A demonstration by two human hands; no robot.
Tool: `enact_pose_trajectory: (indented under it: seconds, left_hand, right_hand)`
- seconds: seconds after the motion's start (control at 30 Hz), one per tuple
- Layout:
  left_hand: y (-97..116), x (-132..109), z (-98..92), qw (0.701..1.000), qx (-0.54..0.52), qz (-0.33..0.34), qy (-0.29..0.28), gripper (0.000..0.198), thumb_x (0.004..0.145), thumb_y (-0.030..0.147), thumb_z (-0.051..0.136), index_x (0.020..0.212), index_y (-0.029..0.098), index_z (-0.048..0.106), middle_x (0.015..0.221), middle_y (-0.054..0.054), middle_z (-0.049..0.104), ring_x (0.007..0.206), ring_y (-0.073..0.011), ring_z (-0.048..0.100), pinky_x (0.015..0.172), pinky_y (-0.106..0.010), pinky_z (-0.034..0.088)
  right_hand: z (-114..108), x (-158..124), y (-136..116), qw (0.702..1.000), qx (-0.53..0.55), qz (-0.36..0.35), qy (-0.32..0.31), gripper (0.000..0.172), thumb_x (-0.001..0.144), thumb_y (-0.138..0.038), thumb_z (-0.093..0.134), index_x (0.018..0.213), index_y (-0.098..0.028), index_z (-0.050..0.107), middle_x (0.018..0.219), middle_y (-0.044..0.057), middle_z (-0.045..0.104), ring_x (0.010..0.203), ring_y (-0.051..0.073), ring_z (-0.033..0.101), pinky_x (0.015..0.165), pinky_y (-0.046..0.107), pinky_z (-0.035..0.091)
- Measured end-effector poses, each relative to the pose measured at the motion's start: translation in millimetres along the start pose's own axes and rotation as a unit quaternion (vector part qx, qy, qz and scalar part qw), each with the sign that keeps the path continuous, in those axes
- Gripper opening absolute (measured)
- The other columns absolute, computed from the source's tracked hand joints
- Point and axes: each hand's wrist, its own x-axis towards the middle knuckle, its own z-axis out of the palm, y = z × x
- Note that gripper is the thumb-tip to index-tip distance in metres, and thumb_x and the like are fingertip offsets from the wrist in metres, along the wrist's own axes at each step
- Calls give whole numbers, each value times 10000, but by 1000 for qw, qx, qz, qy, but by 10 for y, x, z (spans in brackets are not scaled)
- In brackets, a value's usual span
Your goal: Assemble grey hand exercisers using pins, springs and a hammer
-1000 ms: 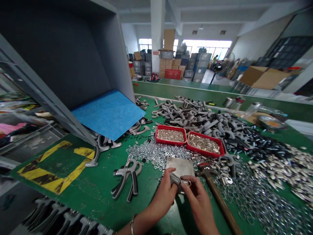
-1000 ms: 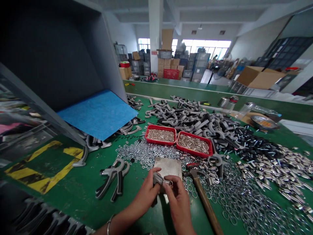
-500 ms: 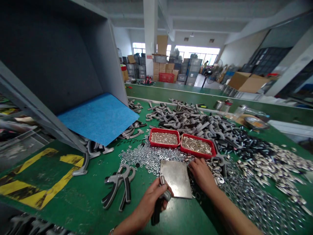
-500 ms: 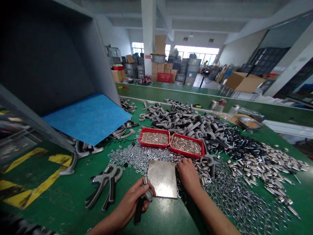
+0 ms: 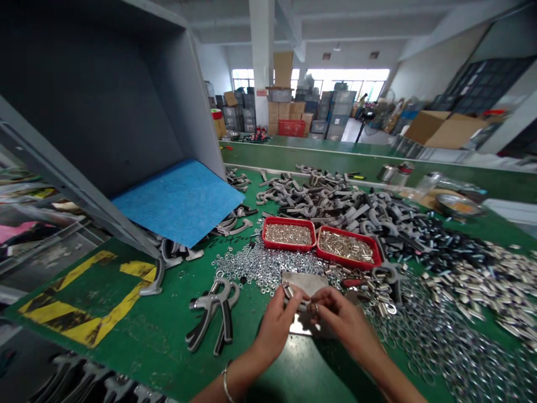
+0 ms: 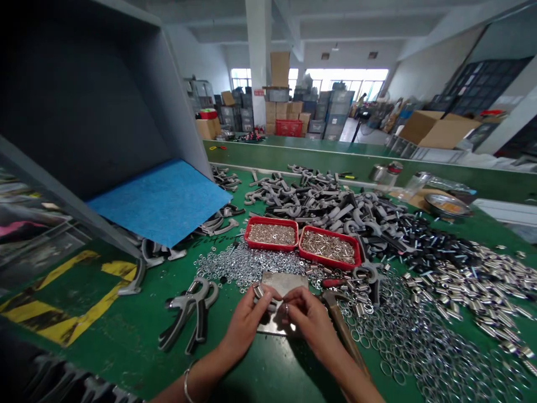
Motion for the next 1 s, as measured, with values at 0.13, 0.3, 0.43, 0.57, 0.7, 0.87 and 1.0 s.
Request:
enact_pose_trajectory:
  seconds: [0.13, 0.3, 0.43, 0.57, 0.7, 0.87, 1.0]
  left_hand:
    - [10, -53, 36, 998, 52, 28, 5, 282, 984, 425, 423, 1017, 181, 561, 984, -74, 629, 945, -210, 577, 885, -322, 430]
    - [-85, -67, 61, 992, 117, 32, 18, 276, 967, 427, 429, 1057, 190, 540, 1081, -111, 608, 1086, -255, 544, 997, -382, 380]
    - [-124, -62, 101, 993, 114, 0, 32, 342, 934, 446, 466, 1147, 182, 510, 1193, -145, 588, 1228, -290, 481, 1072, -411, 318]
    - [18, -42, 75, 995, 100, -10, 15, 333, 956, 447, 406, 1112, 174, 516, 1158, -139, 604, 1132, -267, 536, 1031, -401, 359]
    - [166, -29, -11, 998, 42, -27, -30, 330, 957, 476, 409, 1036, 193, 560, 1059, -89, 654, 1040, -242, 575, 969, -355, 411]
    - [32, 33, 10, 998, 14, -53, -22, 411, 895, 551, 516, 1078, 191, 588, 1097, -86, 662, 1087, -253, 576, 951, -328, 431]
    - [-21, 126, 73, 999, 4, -46, -18, 433, 890, 608, 499, 941, 193, 612, 884, -47, 672, 822, -202, 615, 776, -290, 488]
  right_hand:
    - [245, -16, -50, 970, 234, 66, -22, 297, 783, -476, 726, 820, -211, 597, 709, -31, 642, 599, 149, 634, 610, 283, 504]
    - [158, -75, -68, 948, 295, 82, -84, 323, 794, -467, 743, 904, -179, 644, 775, 0, 658, 699, 151, 650, 723, 306, 516]
    - [105, -152, -109, 954, 272, 72, -108, 285, 822, -421, 724, 955, -180, 647, 866, 28, 673, 768, 173, 662, 778, 343, 523]
    - [118, -182, -71, 997, 51, -54, 2, 156, 878, -355, 648, 968, -231, 679, 917, 54, 701, 829, 225, 662, 789, 389, 535]
    - [146, -191, 23, 950, -160, -264, 54, 342, 920, -229, 584, 1247, -322, 625, 1115, 75, 707, 1020, 268, 634, 934, 450, 498]
    - [123, -251, 48, 919, -276, -279, 34, 472, 968, -232, 475, 1436, -295, 471, 1036, 112, 712, 928, 268, 650, 819, 408, 550]
    - [-518, -272, 184, 936, -321, -146, 12, 404, 948, -270, 533, 1345, -338, 563, 1156, 59, 680, 1033, 215, 638, 894, 330, 526]
